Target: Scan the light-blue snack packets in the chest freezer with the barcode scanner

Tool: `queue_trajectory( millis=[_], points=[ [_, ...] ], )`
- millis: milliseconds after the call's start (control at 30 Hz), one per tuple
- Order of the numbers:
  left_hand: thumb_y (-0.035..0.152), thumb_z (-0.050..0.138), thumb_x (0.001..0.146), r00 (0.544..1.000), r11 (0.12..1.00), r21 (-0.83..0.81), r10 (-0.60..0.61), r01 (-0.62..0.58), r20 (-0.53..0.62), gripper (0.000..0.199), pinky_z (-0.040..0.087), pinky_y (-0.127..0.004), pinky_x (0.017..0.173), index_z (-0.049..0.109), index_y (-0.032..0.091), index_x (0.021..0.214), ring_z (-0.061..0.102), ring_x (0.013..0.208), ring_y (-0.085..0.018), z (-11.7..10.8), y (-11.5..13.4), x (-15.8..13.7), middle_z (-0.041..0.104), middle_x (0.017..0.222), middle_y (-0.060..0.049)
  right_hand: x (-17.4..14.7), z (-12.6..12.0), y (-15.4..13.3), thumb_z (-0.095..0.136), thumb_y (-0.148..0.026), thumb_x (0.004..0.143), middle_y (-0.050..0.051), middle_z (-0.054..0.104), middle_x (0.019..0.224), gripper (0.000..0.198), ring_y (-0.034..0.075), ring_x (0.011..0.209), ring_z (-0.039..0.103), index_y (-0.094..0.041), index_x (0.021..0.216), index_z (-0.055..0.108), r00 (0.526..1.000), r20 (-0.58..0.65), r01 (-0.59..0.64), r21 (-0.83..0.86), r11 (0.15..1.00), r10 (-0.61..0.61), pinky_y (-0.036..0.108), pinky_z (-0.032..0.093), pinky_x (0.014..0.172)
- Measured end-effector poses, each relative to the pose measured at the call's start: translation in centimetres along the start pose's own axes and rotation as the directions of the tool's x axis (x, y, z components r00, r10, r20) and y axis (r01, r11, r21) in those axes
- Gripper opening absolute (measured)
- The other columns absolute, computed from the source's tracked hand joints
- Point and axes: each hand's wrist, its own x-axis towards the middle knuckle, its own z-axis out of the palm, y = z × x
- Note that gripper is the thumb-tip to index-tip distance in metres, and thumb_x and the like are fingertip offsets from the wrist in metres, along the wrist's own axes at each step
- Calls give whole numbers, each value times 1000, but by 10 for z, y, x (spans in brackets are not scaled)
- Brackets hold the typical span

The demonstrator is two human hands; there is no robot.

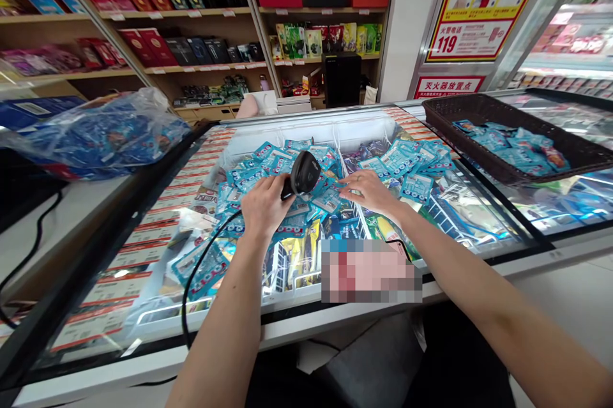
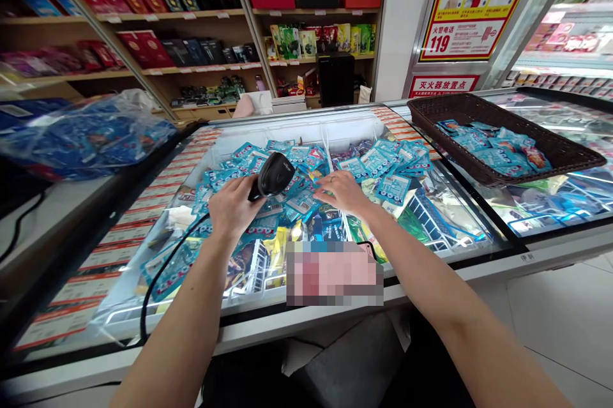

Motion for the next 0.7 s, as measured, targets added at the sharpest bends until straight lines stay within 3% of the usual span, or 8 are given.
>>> queue_trajectory(
  millis=[100, 167, 233, 300, 400, 700],
  points=[
    [37, 51, 81, 1000, 1000, 3, 6, -6, 5, 33, 39, -31, 66, 55, 23, 111, 57, 98, -25, -2, 1, 0, 65, 98, -7, -1, -5, 4, 43, -57, 84, 4, 68, 95, 43, 21, 102, 52, -22, 82, 68, 992, -52, -121, -76, 990, 117, 38, 30, 93],
    [36, 52, 80, 1000, 1000, 10, 10, -10, 10, 34, 39, -31, 66, 55, 23, 111, 56, 98, -25, -2, 1, 0, 65, 98, -8, -3, -8, 6, 46, -60, 81, 5, 67, 96, 44, 22, 102, 51, -22, 86, 67, 983, -69, -175, -98, 980, 169, 37, 31, 92],
    [35, 52, 80, 1000, 1000, 13, 12, -13, 14, 34, 40, -31, 66, 55, 23, 111, 56, 98, -25, -2, 1, 0, 65, 97, -8, -4, -10, 6, 48, -61, 79, 5, 62, 110, 48, 22, 108, 49, -24, 104, 63, 985, -53, -169, -72, 983, 165, 37, 31, 93],
    [34, 52, 80, 1000, 1000, 18, 13, -14, 19, 34, 39, -31, 66, 55, 22, 111, 56, 98, -25, -1, 1, 1, 65, 97, -8, -4, -10, 6, 49, -61, 78, 3, 53, 127, 58, 22, 115, 44, -27, 126, 49, 994, 9, -112, -30, 993, 113, 37, 31, 95],
    [34, 52, 80, 1000, 1000, 24, 13, -14, 28, 33, 38, -31, 65, 55, 22, 111, 57, 97, -25, 0, 1, 0, 65, 95, -7, -4, -12, 4, 50, -60, 79, 1, 46, 136, 65, 23, 121, 38, -34, 137, 34, 990, 129, -65, 12, 998, 63, 39, 28, 100],
    [34, 51, 81, 1000, 1000, 1, 13, -13, 27, 32, 38, -31, 66, 55, 23, 111, 56, 98, -24, 1, 1, 0, 65, 96, -6, -7, -21, 6, 65, -62, 64, 5, 52, 117, 61, 26, 119, 40, -30, 115, 56, 971, 165, -190, 103, 976, 171, 42, 32, 98]
  ],
)
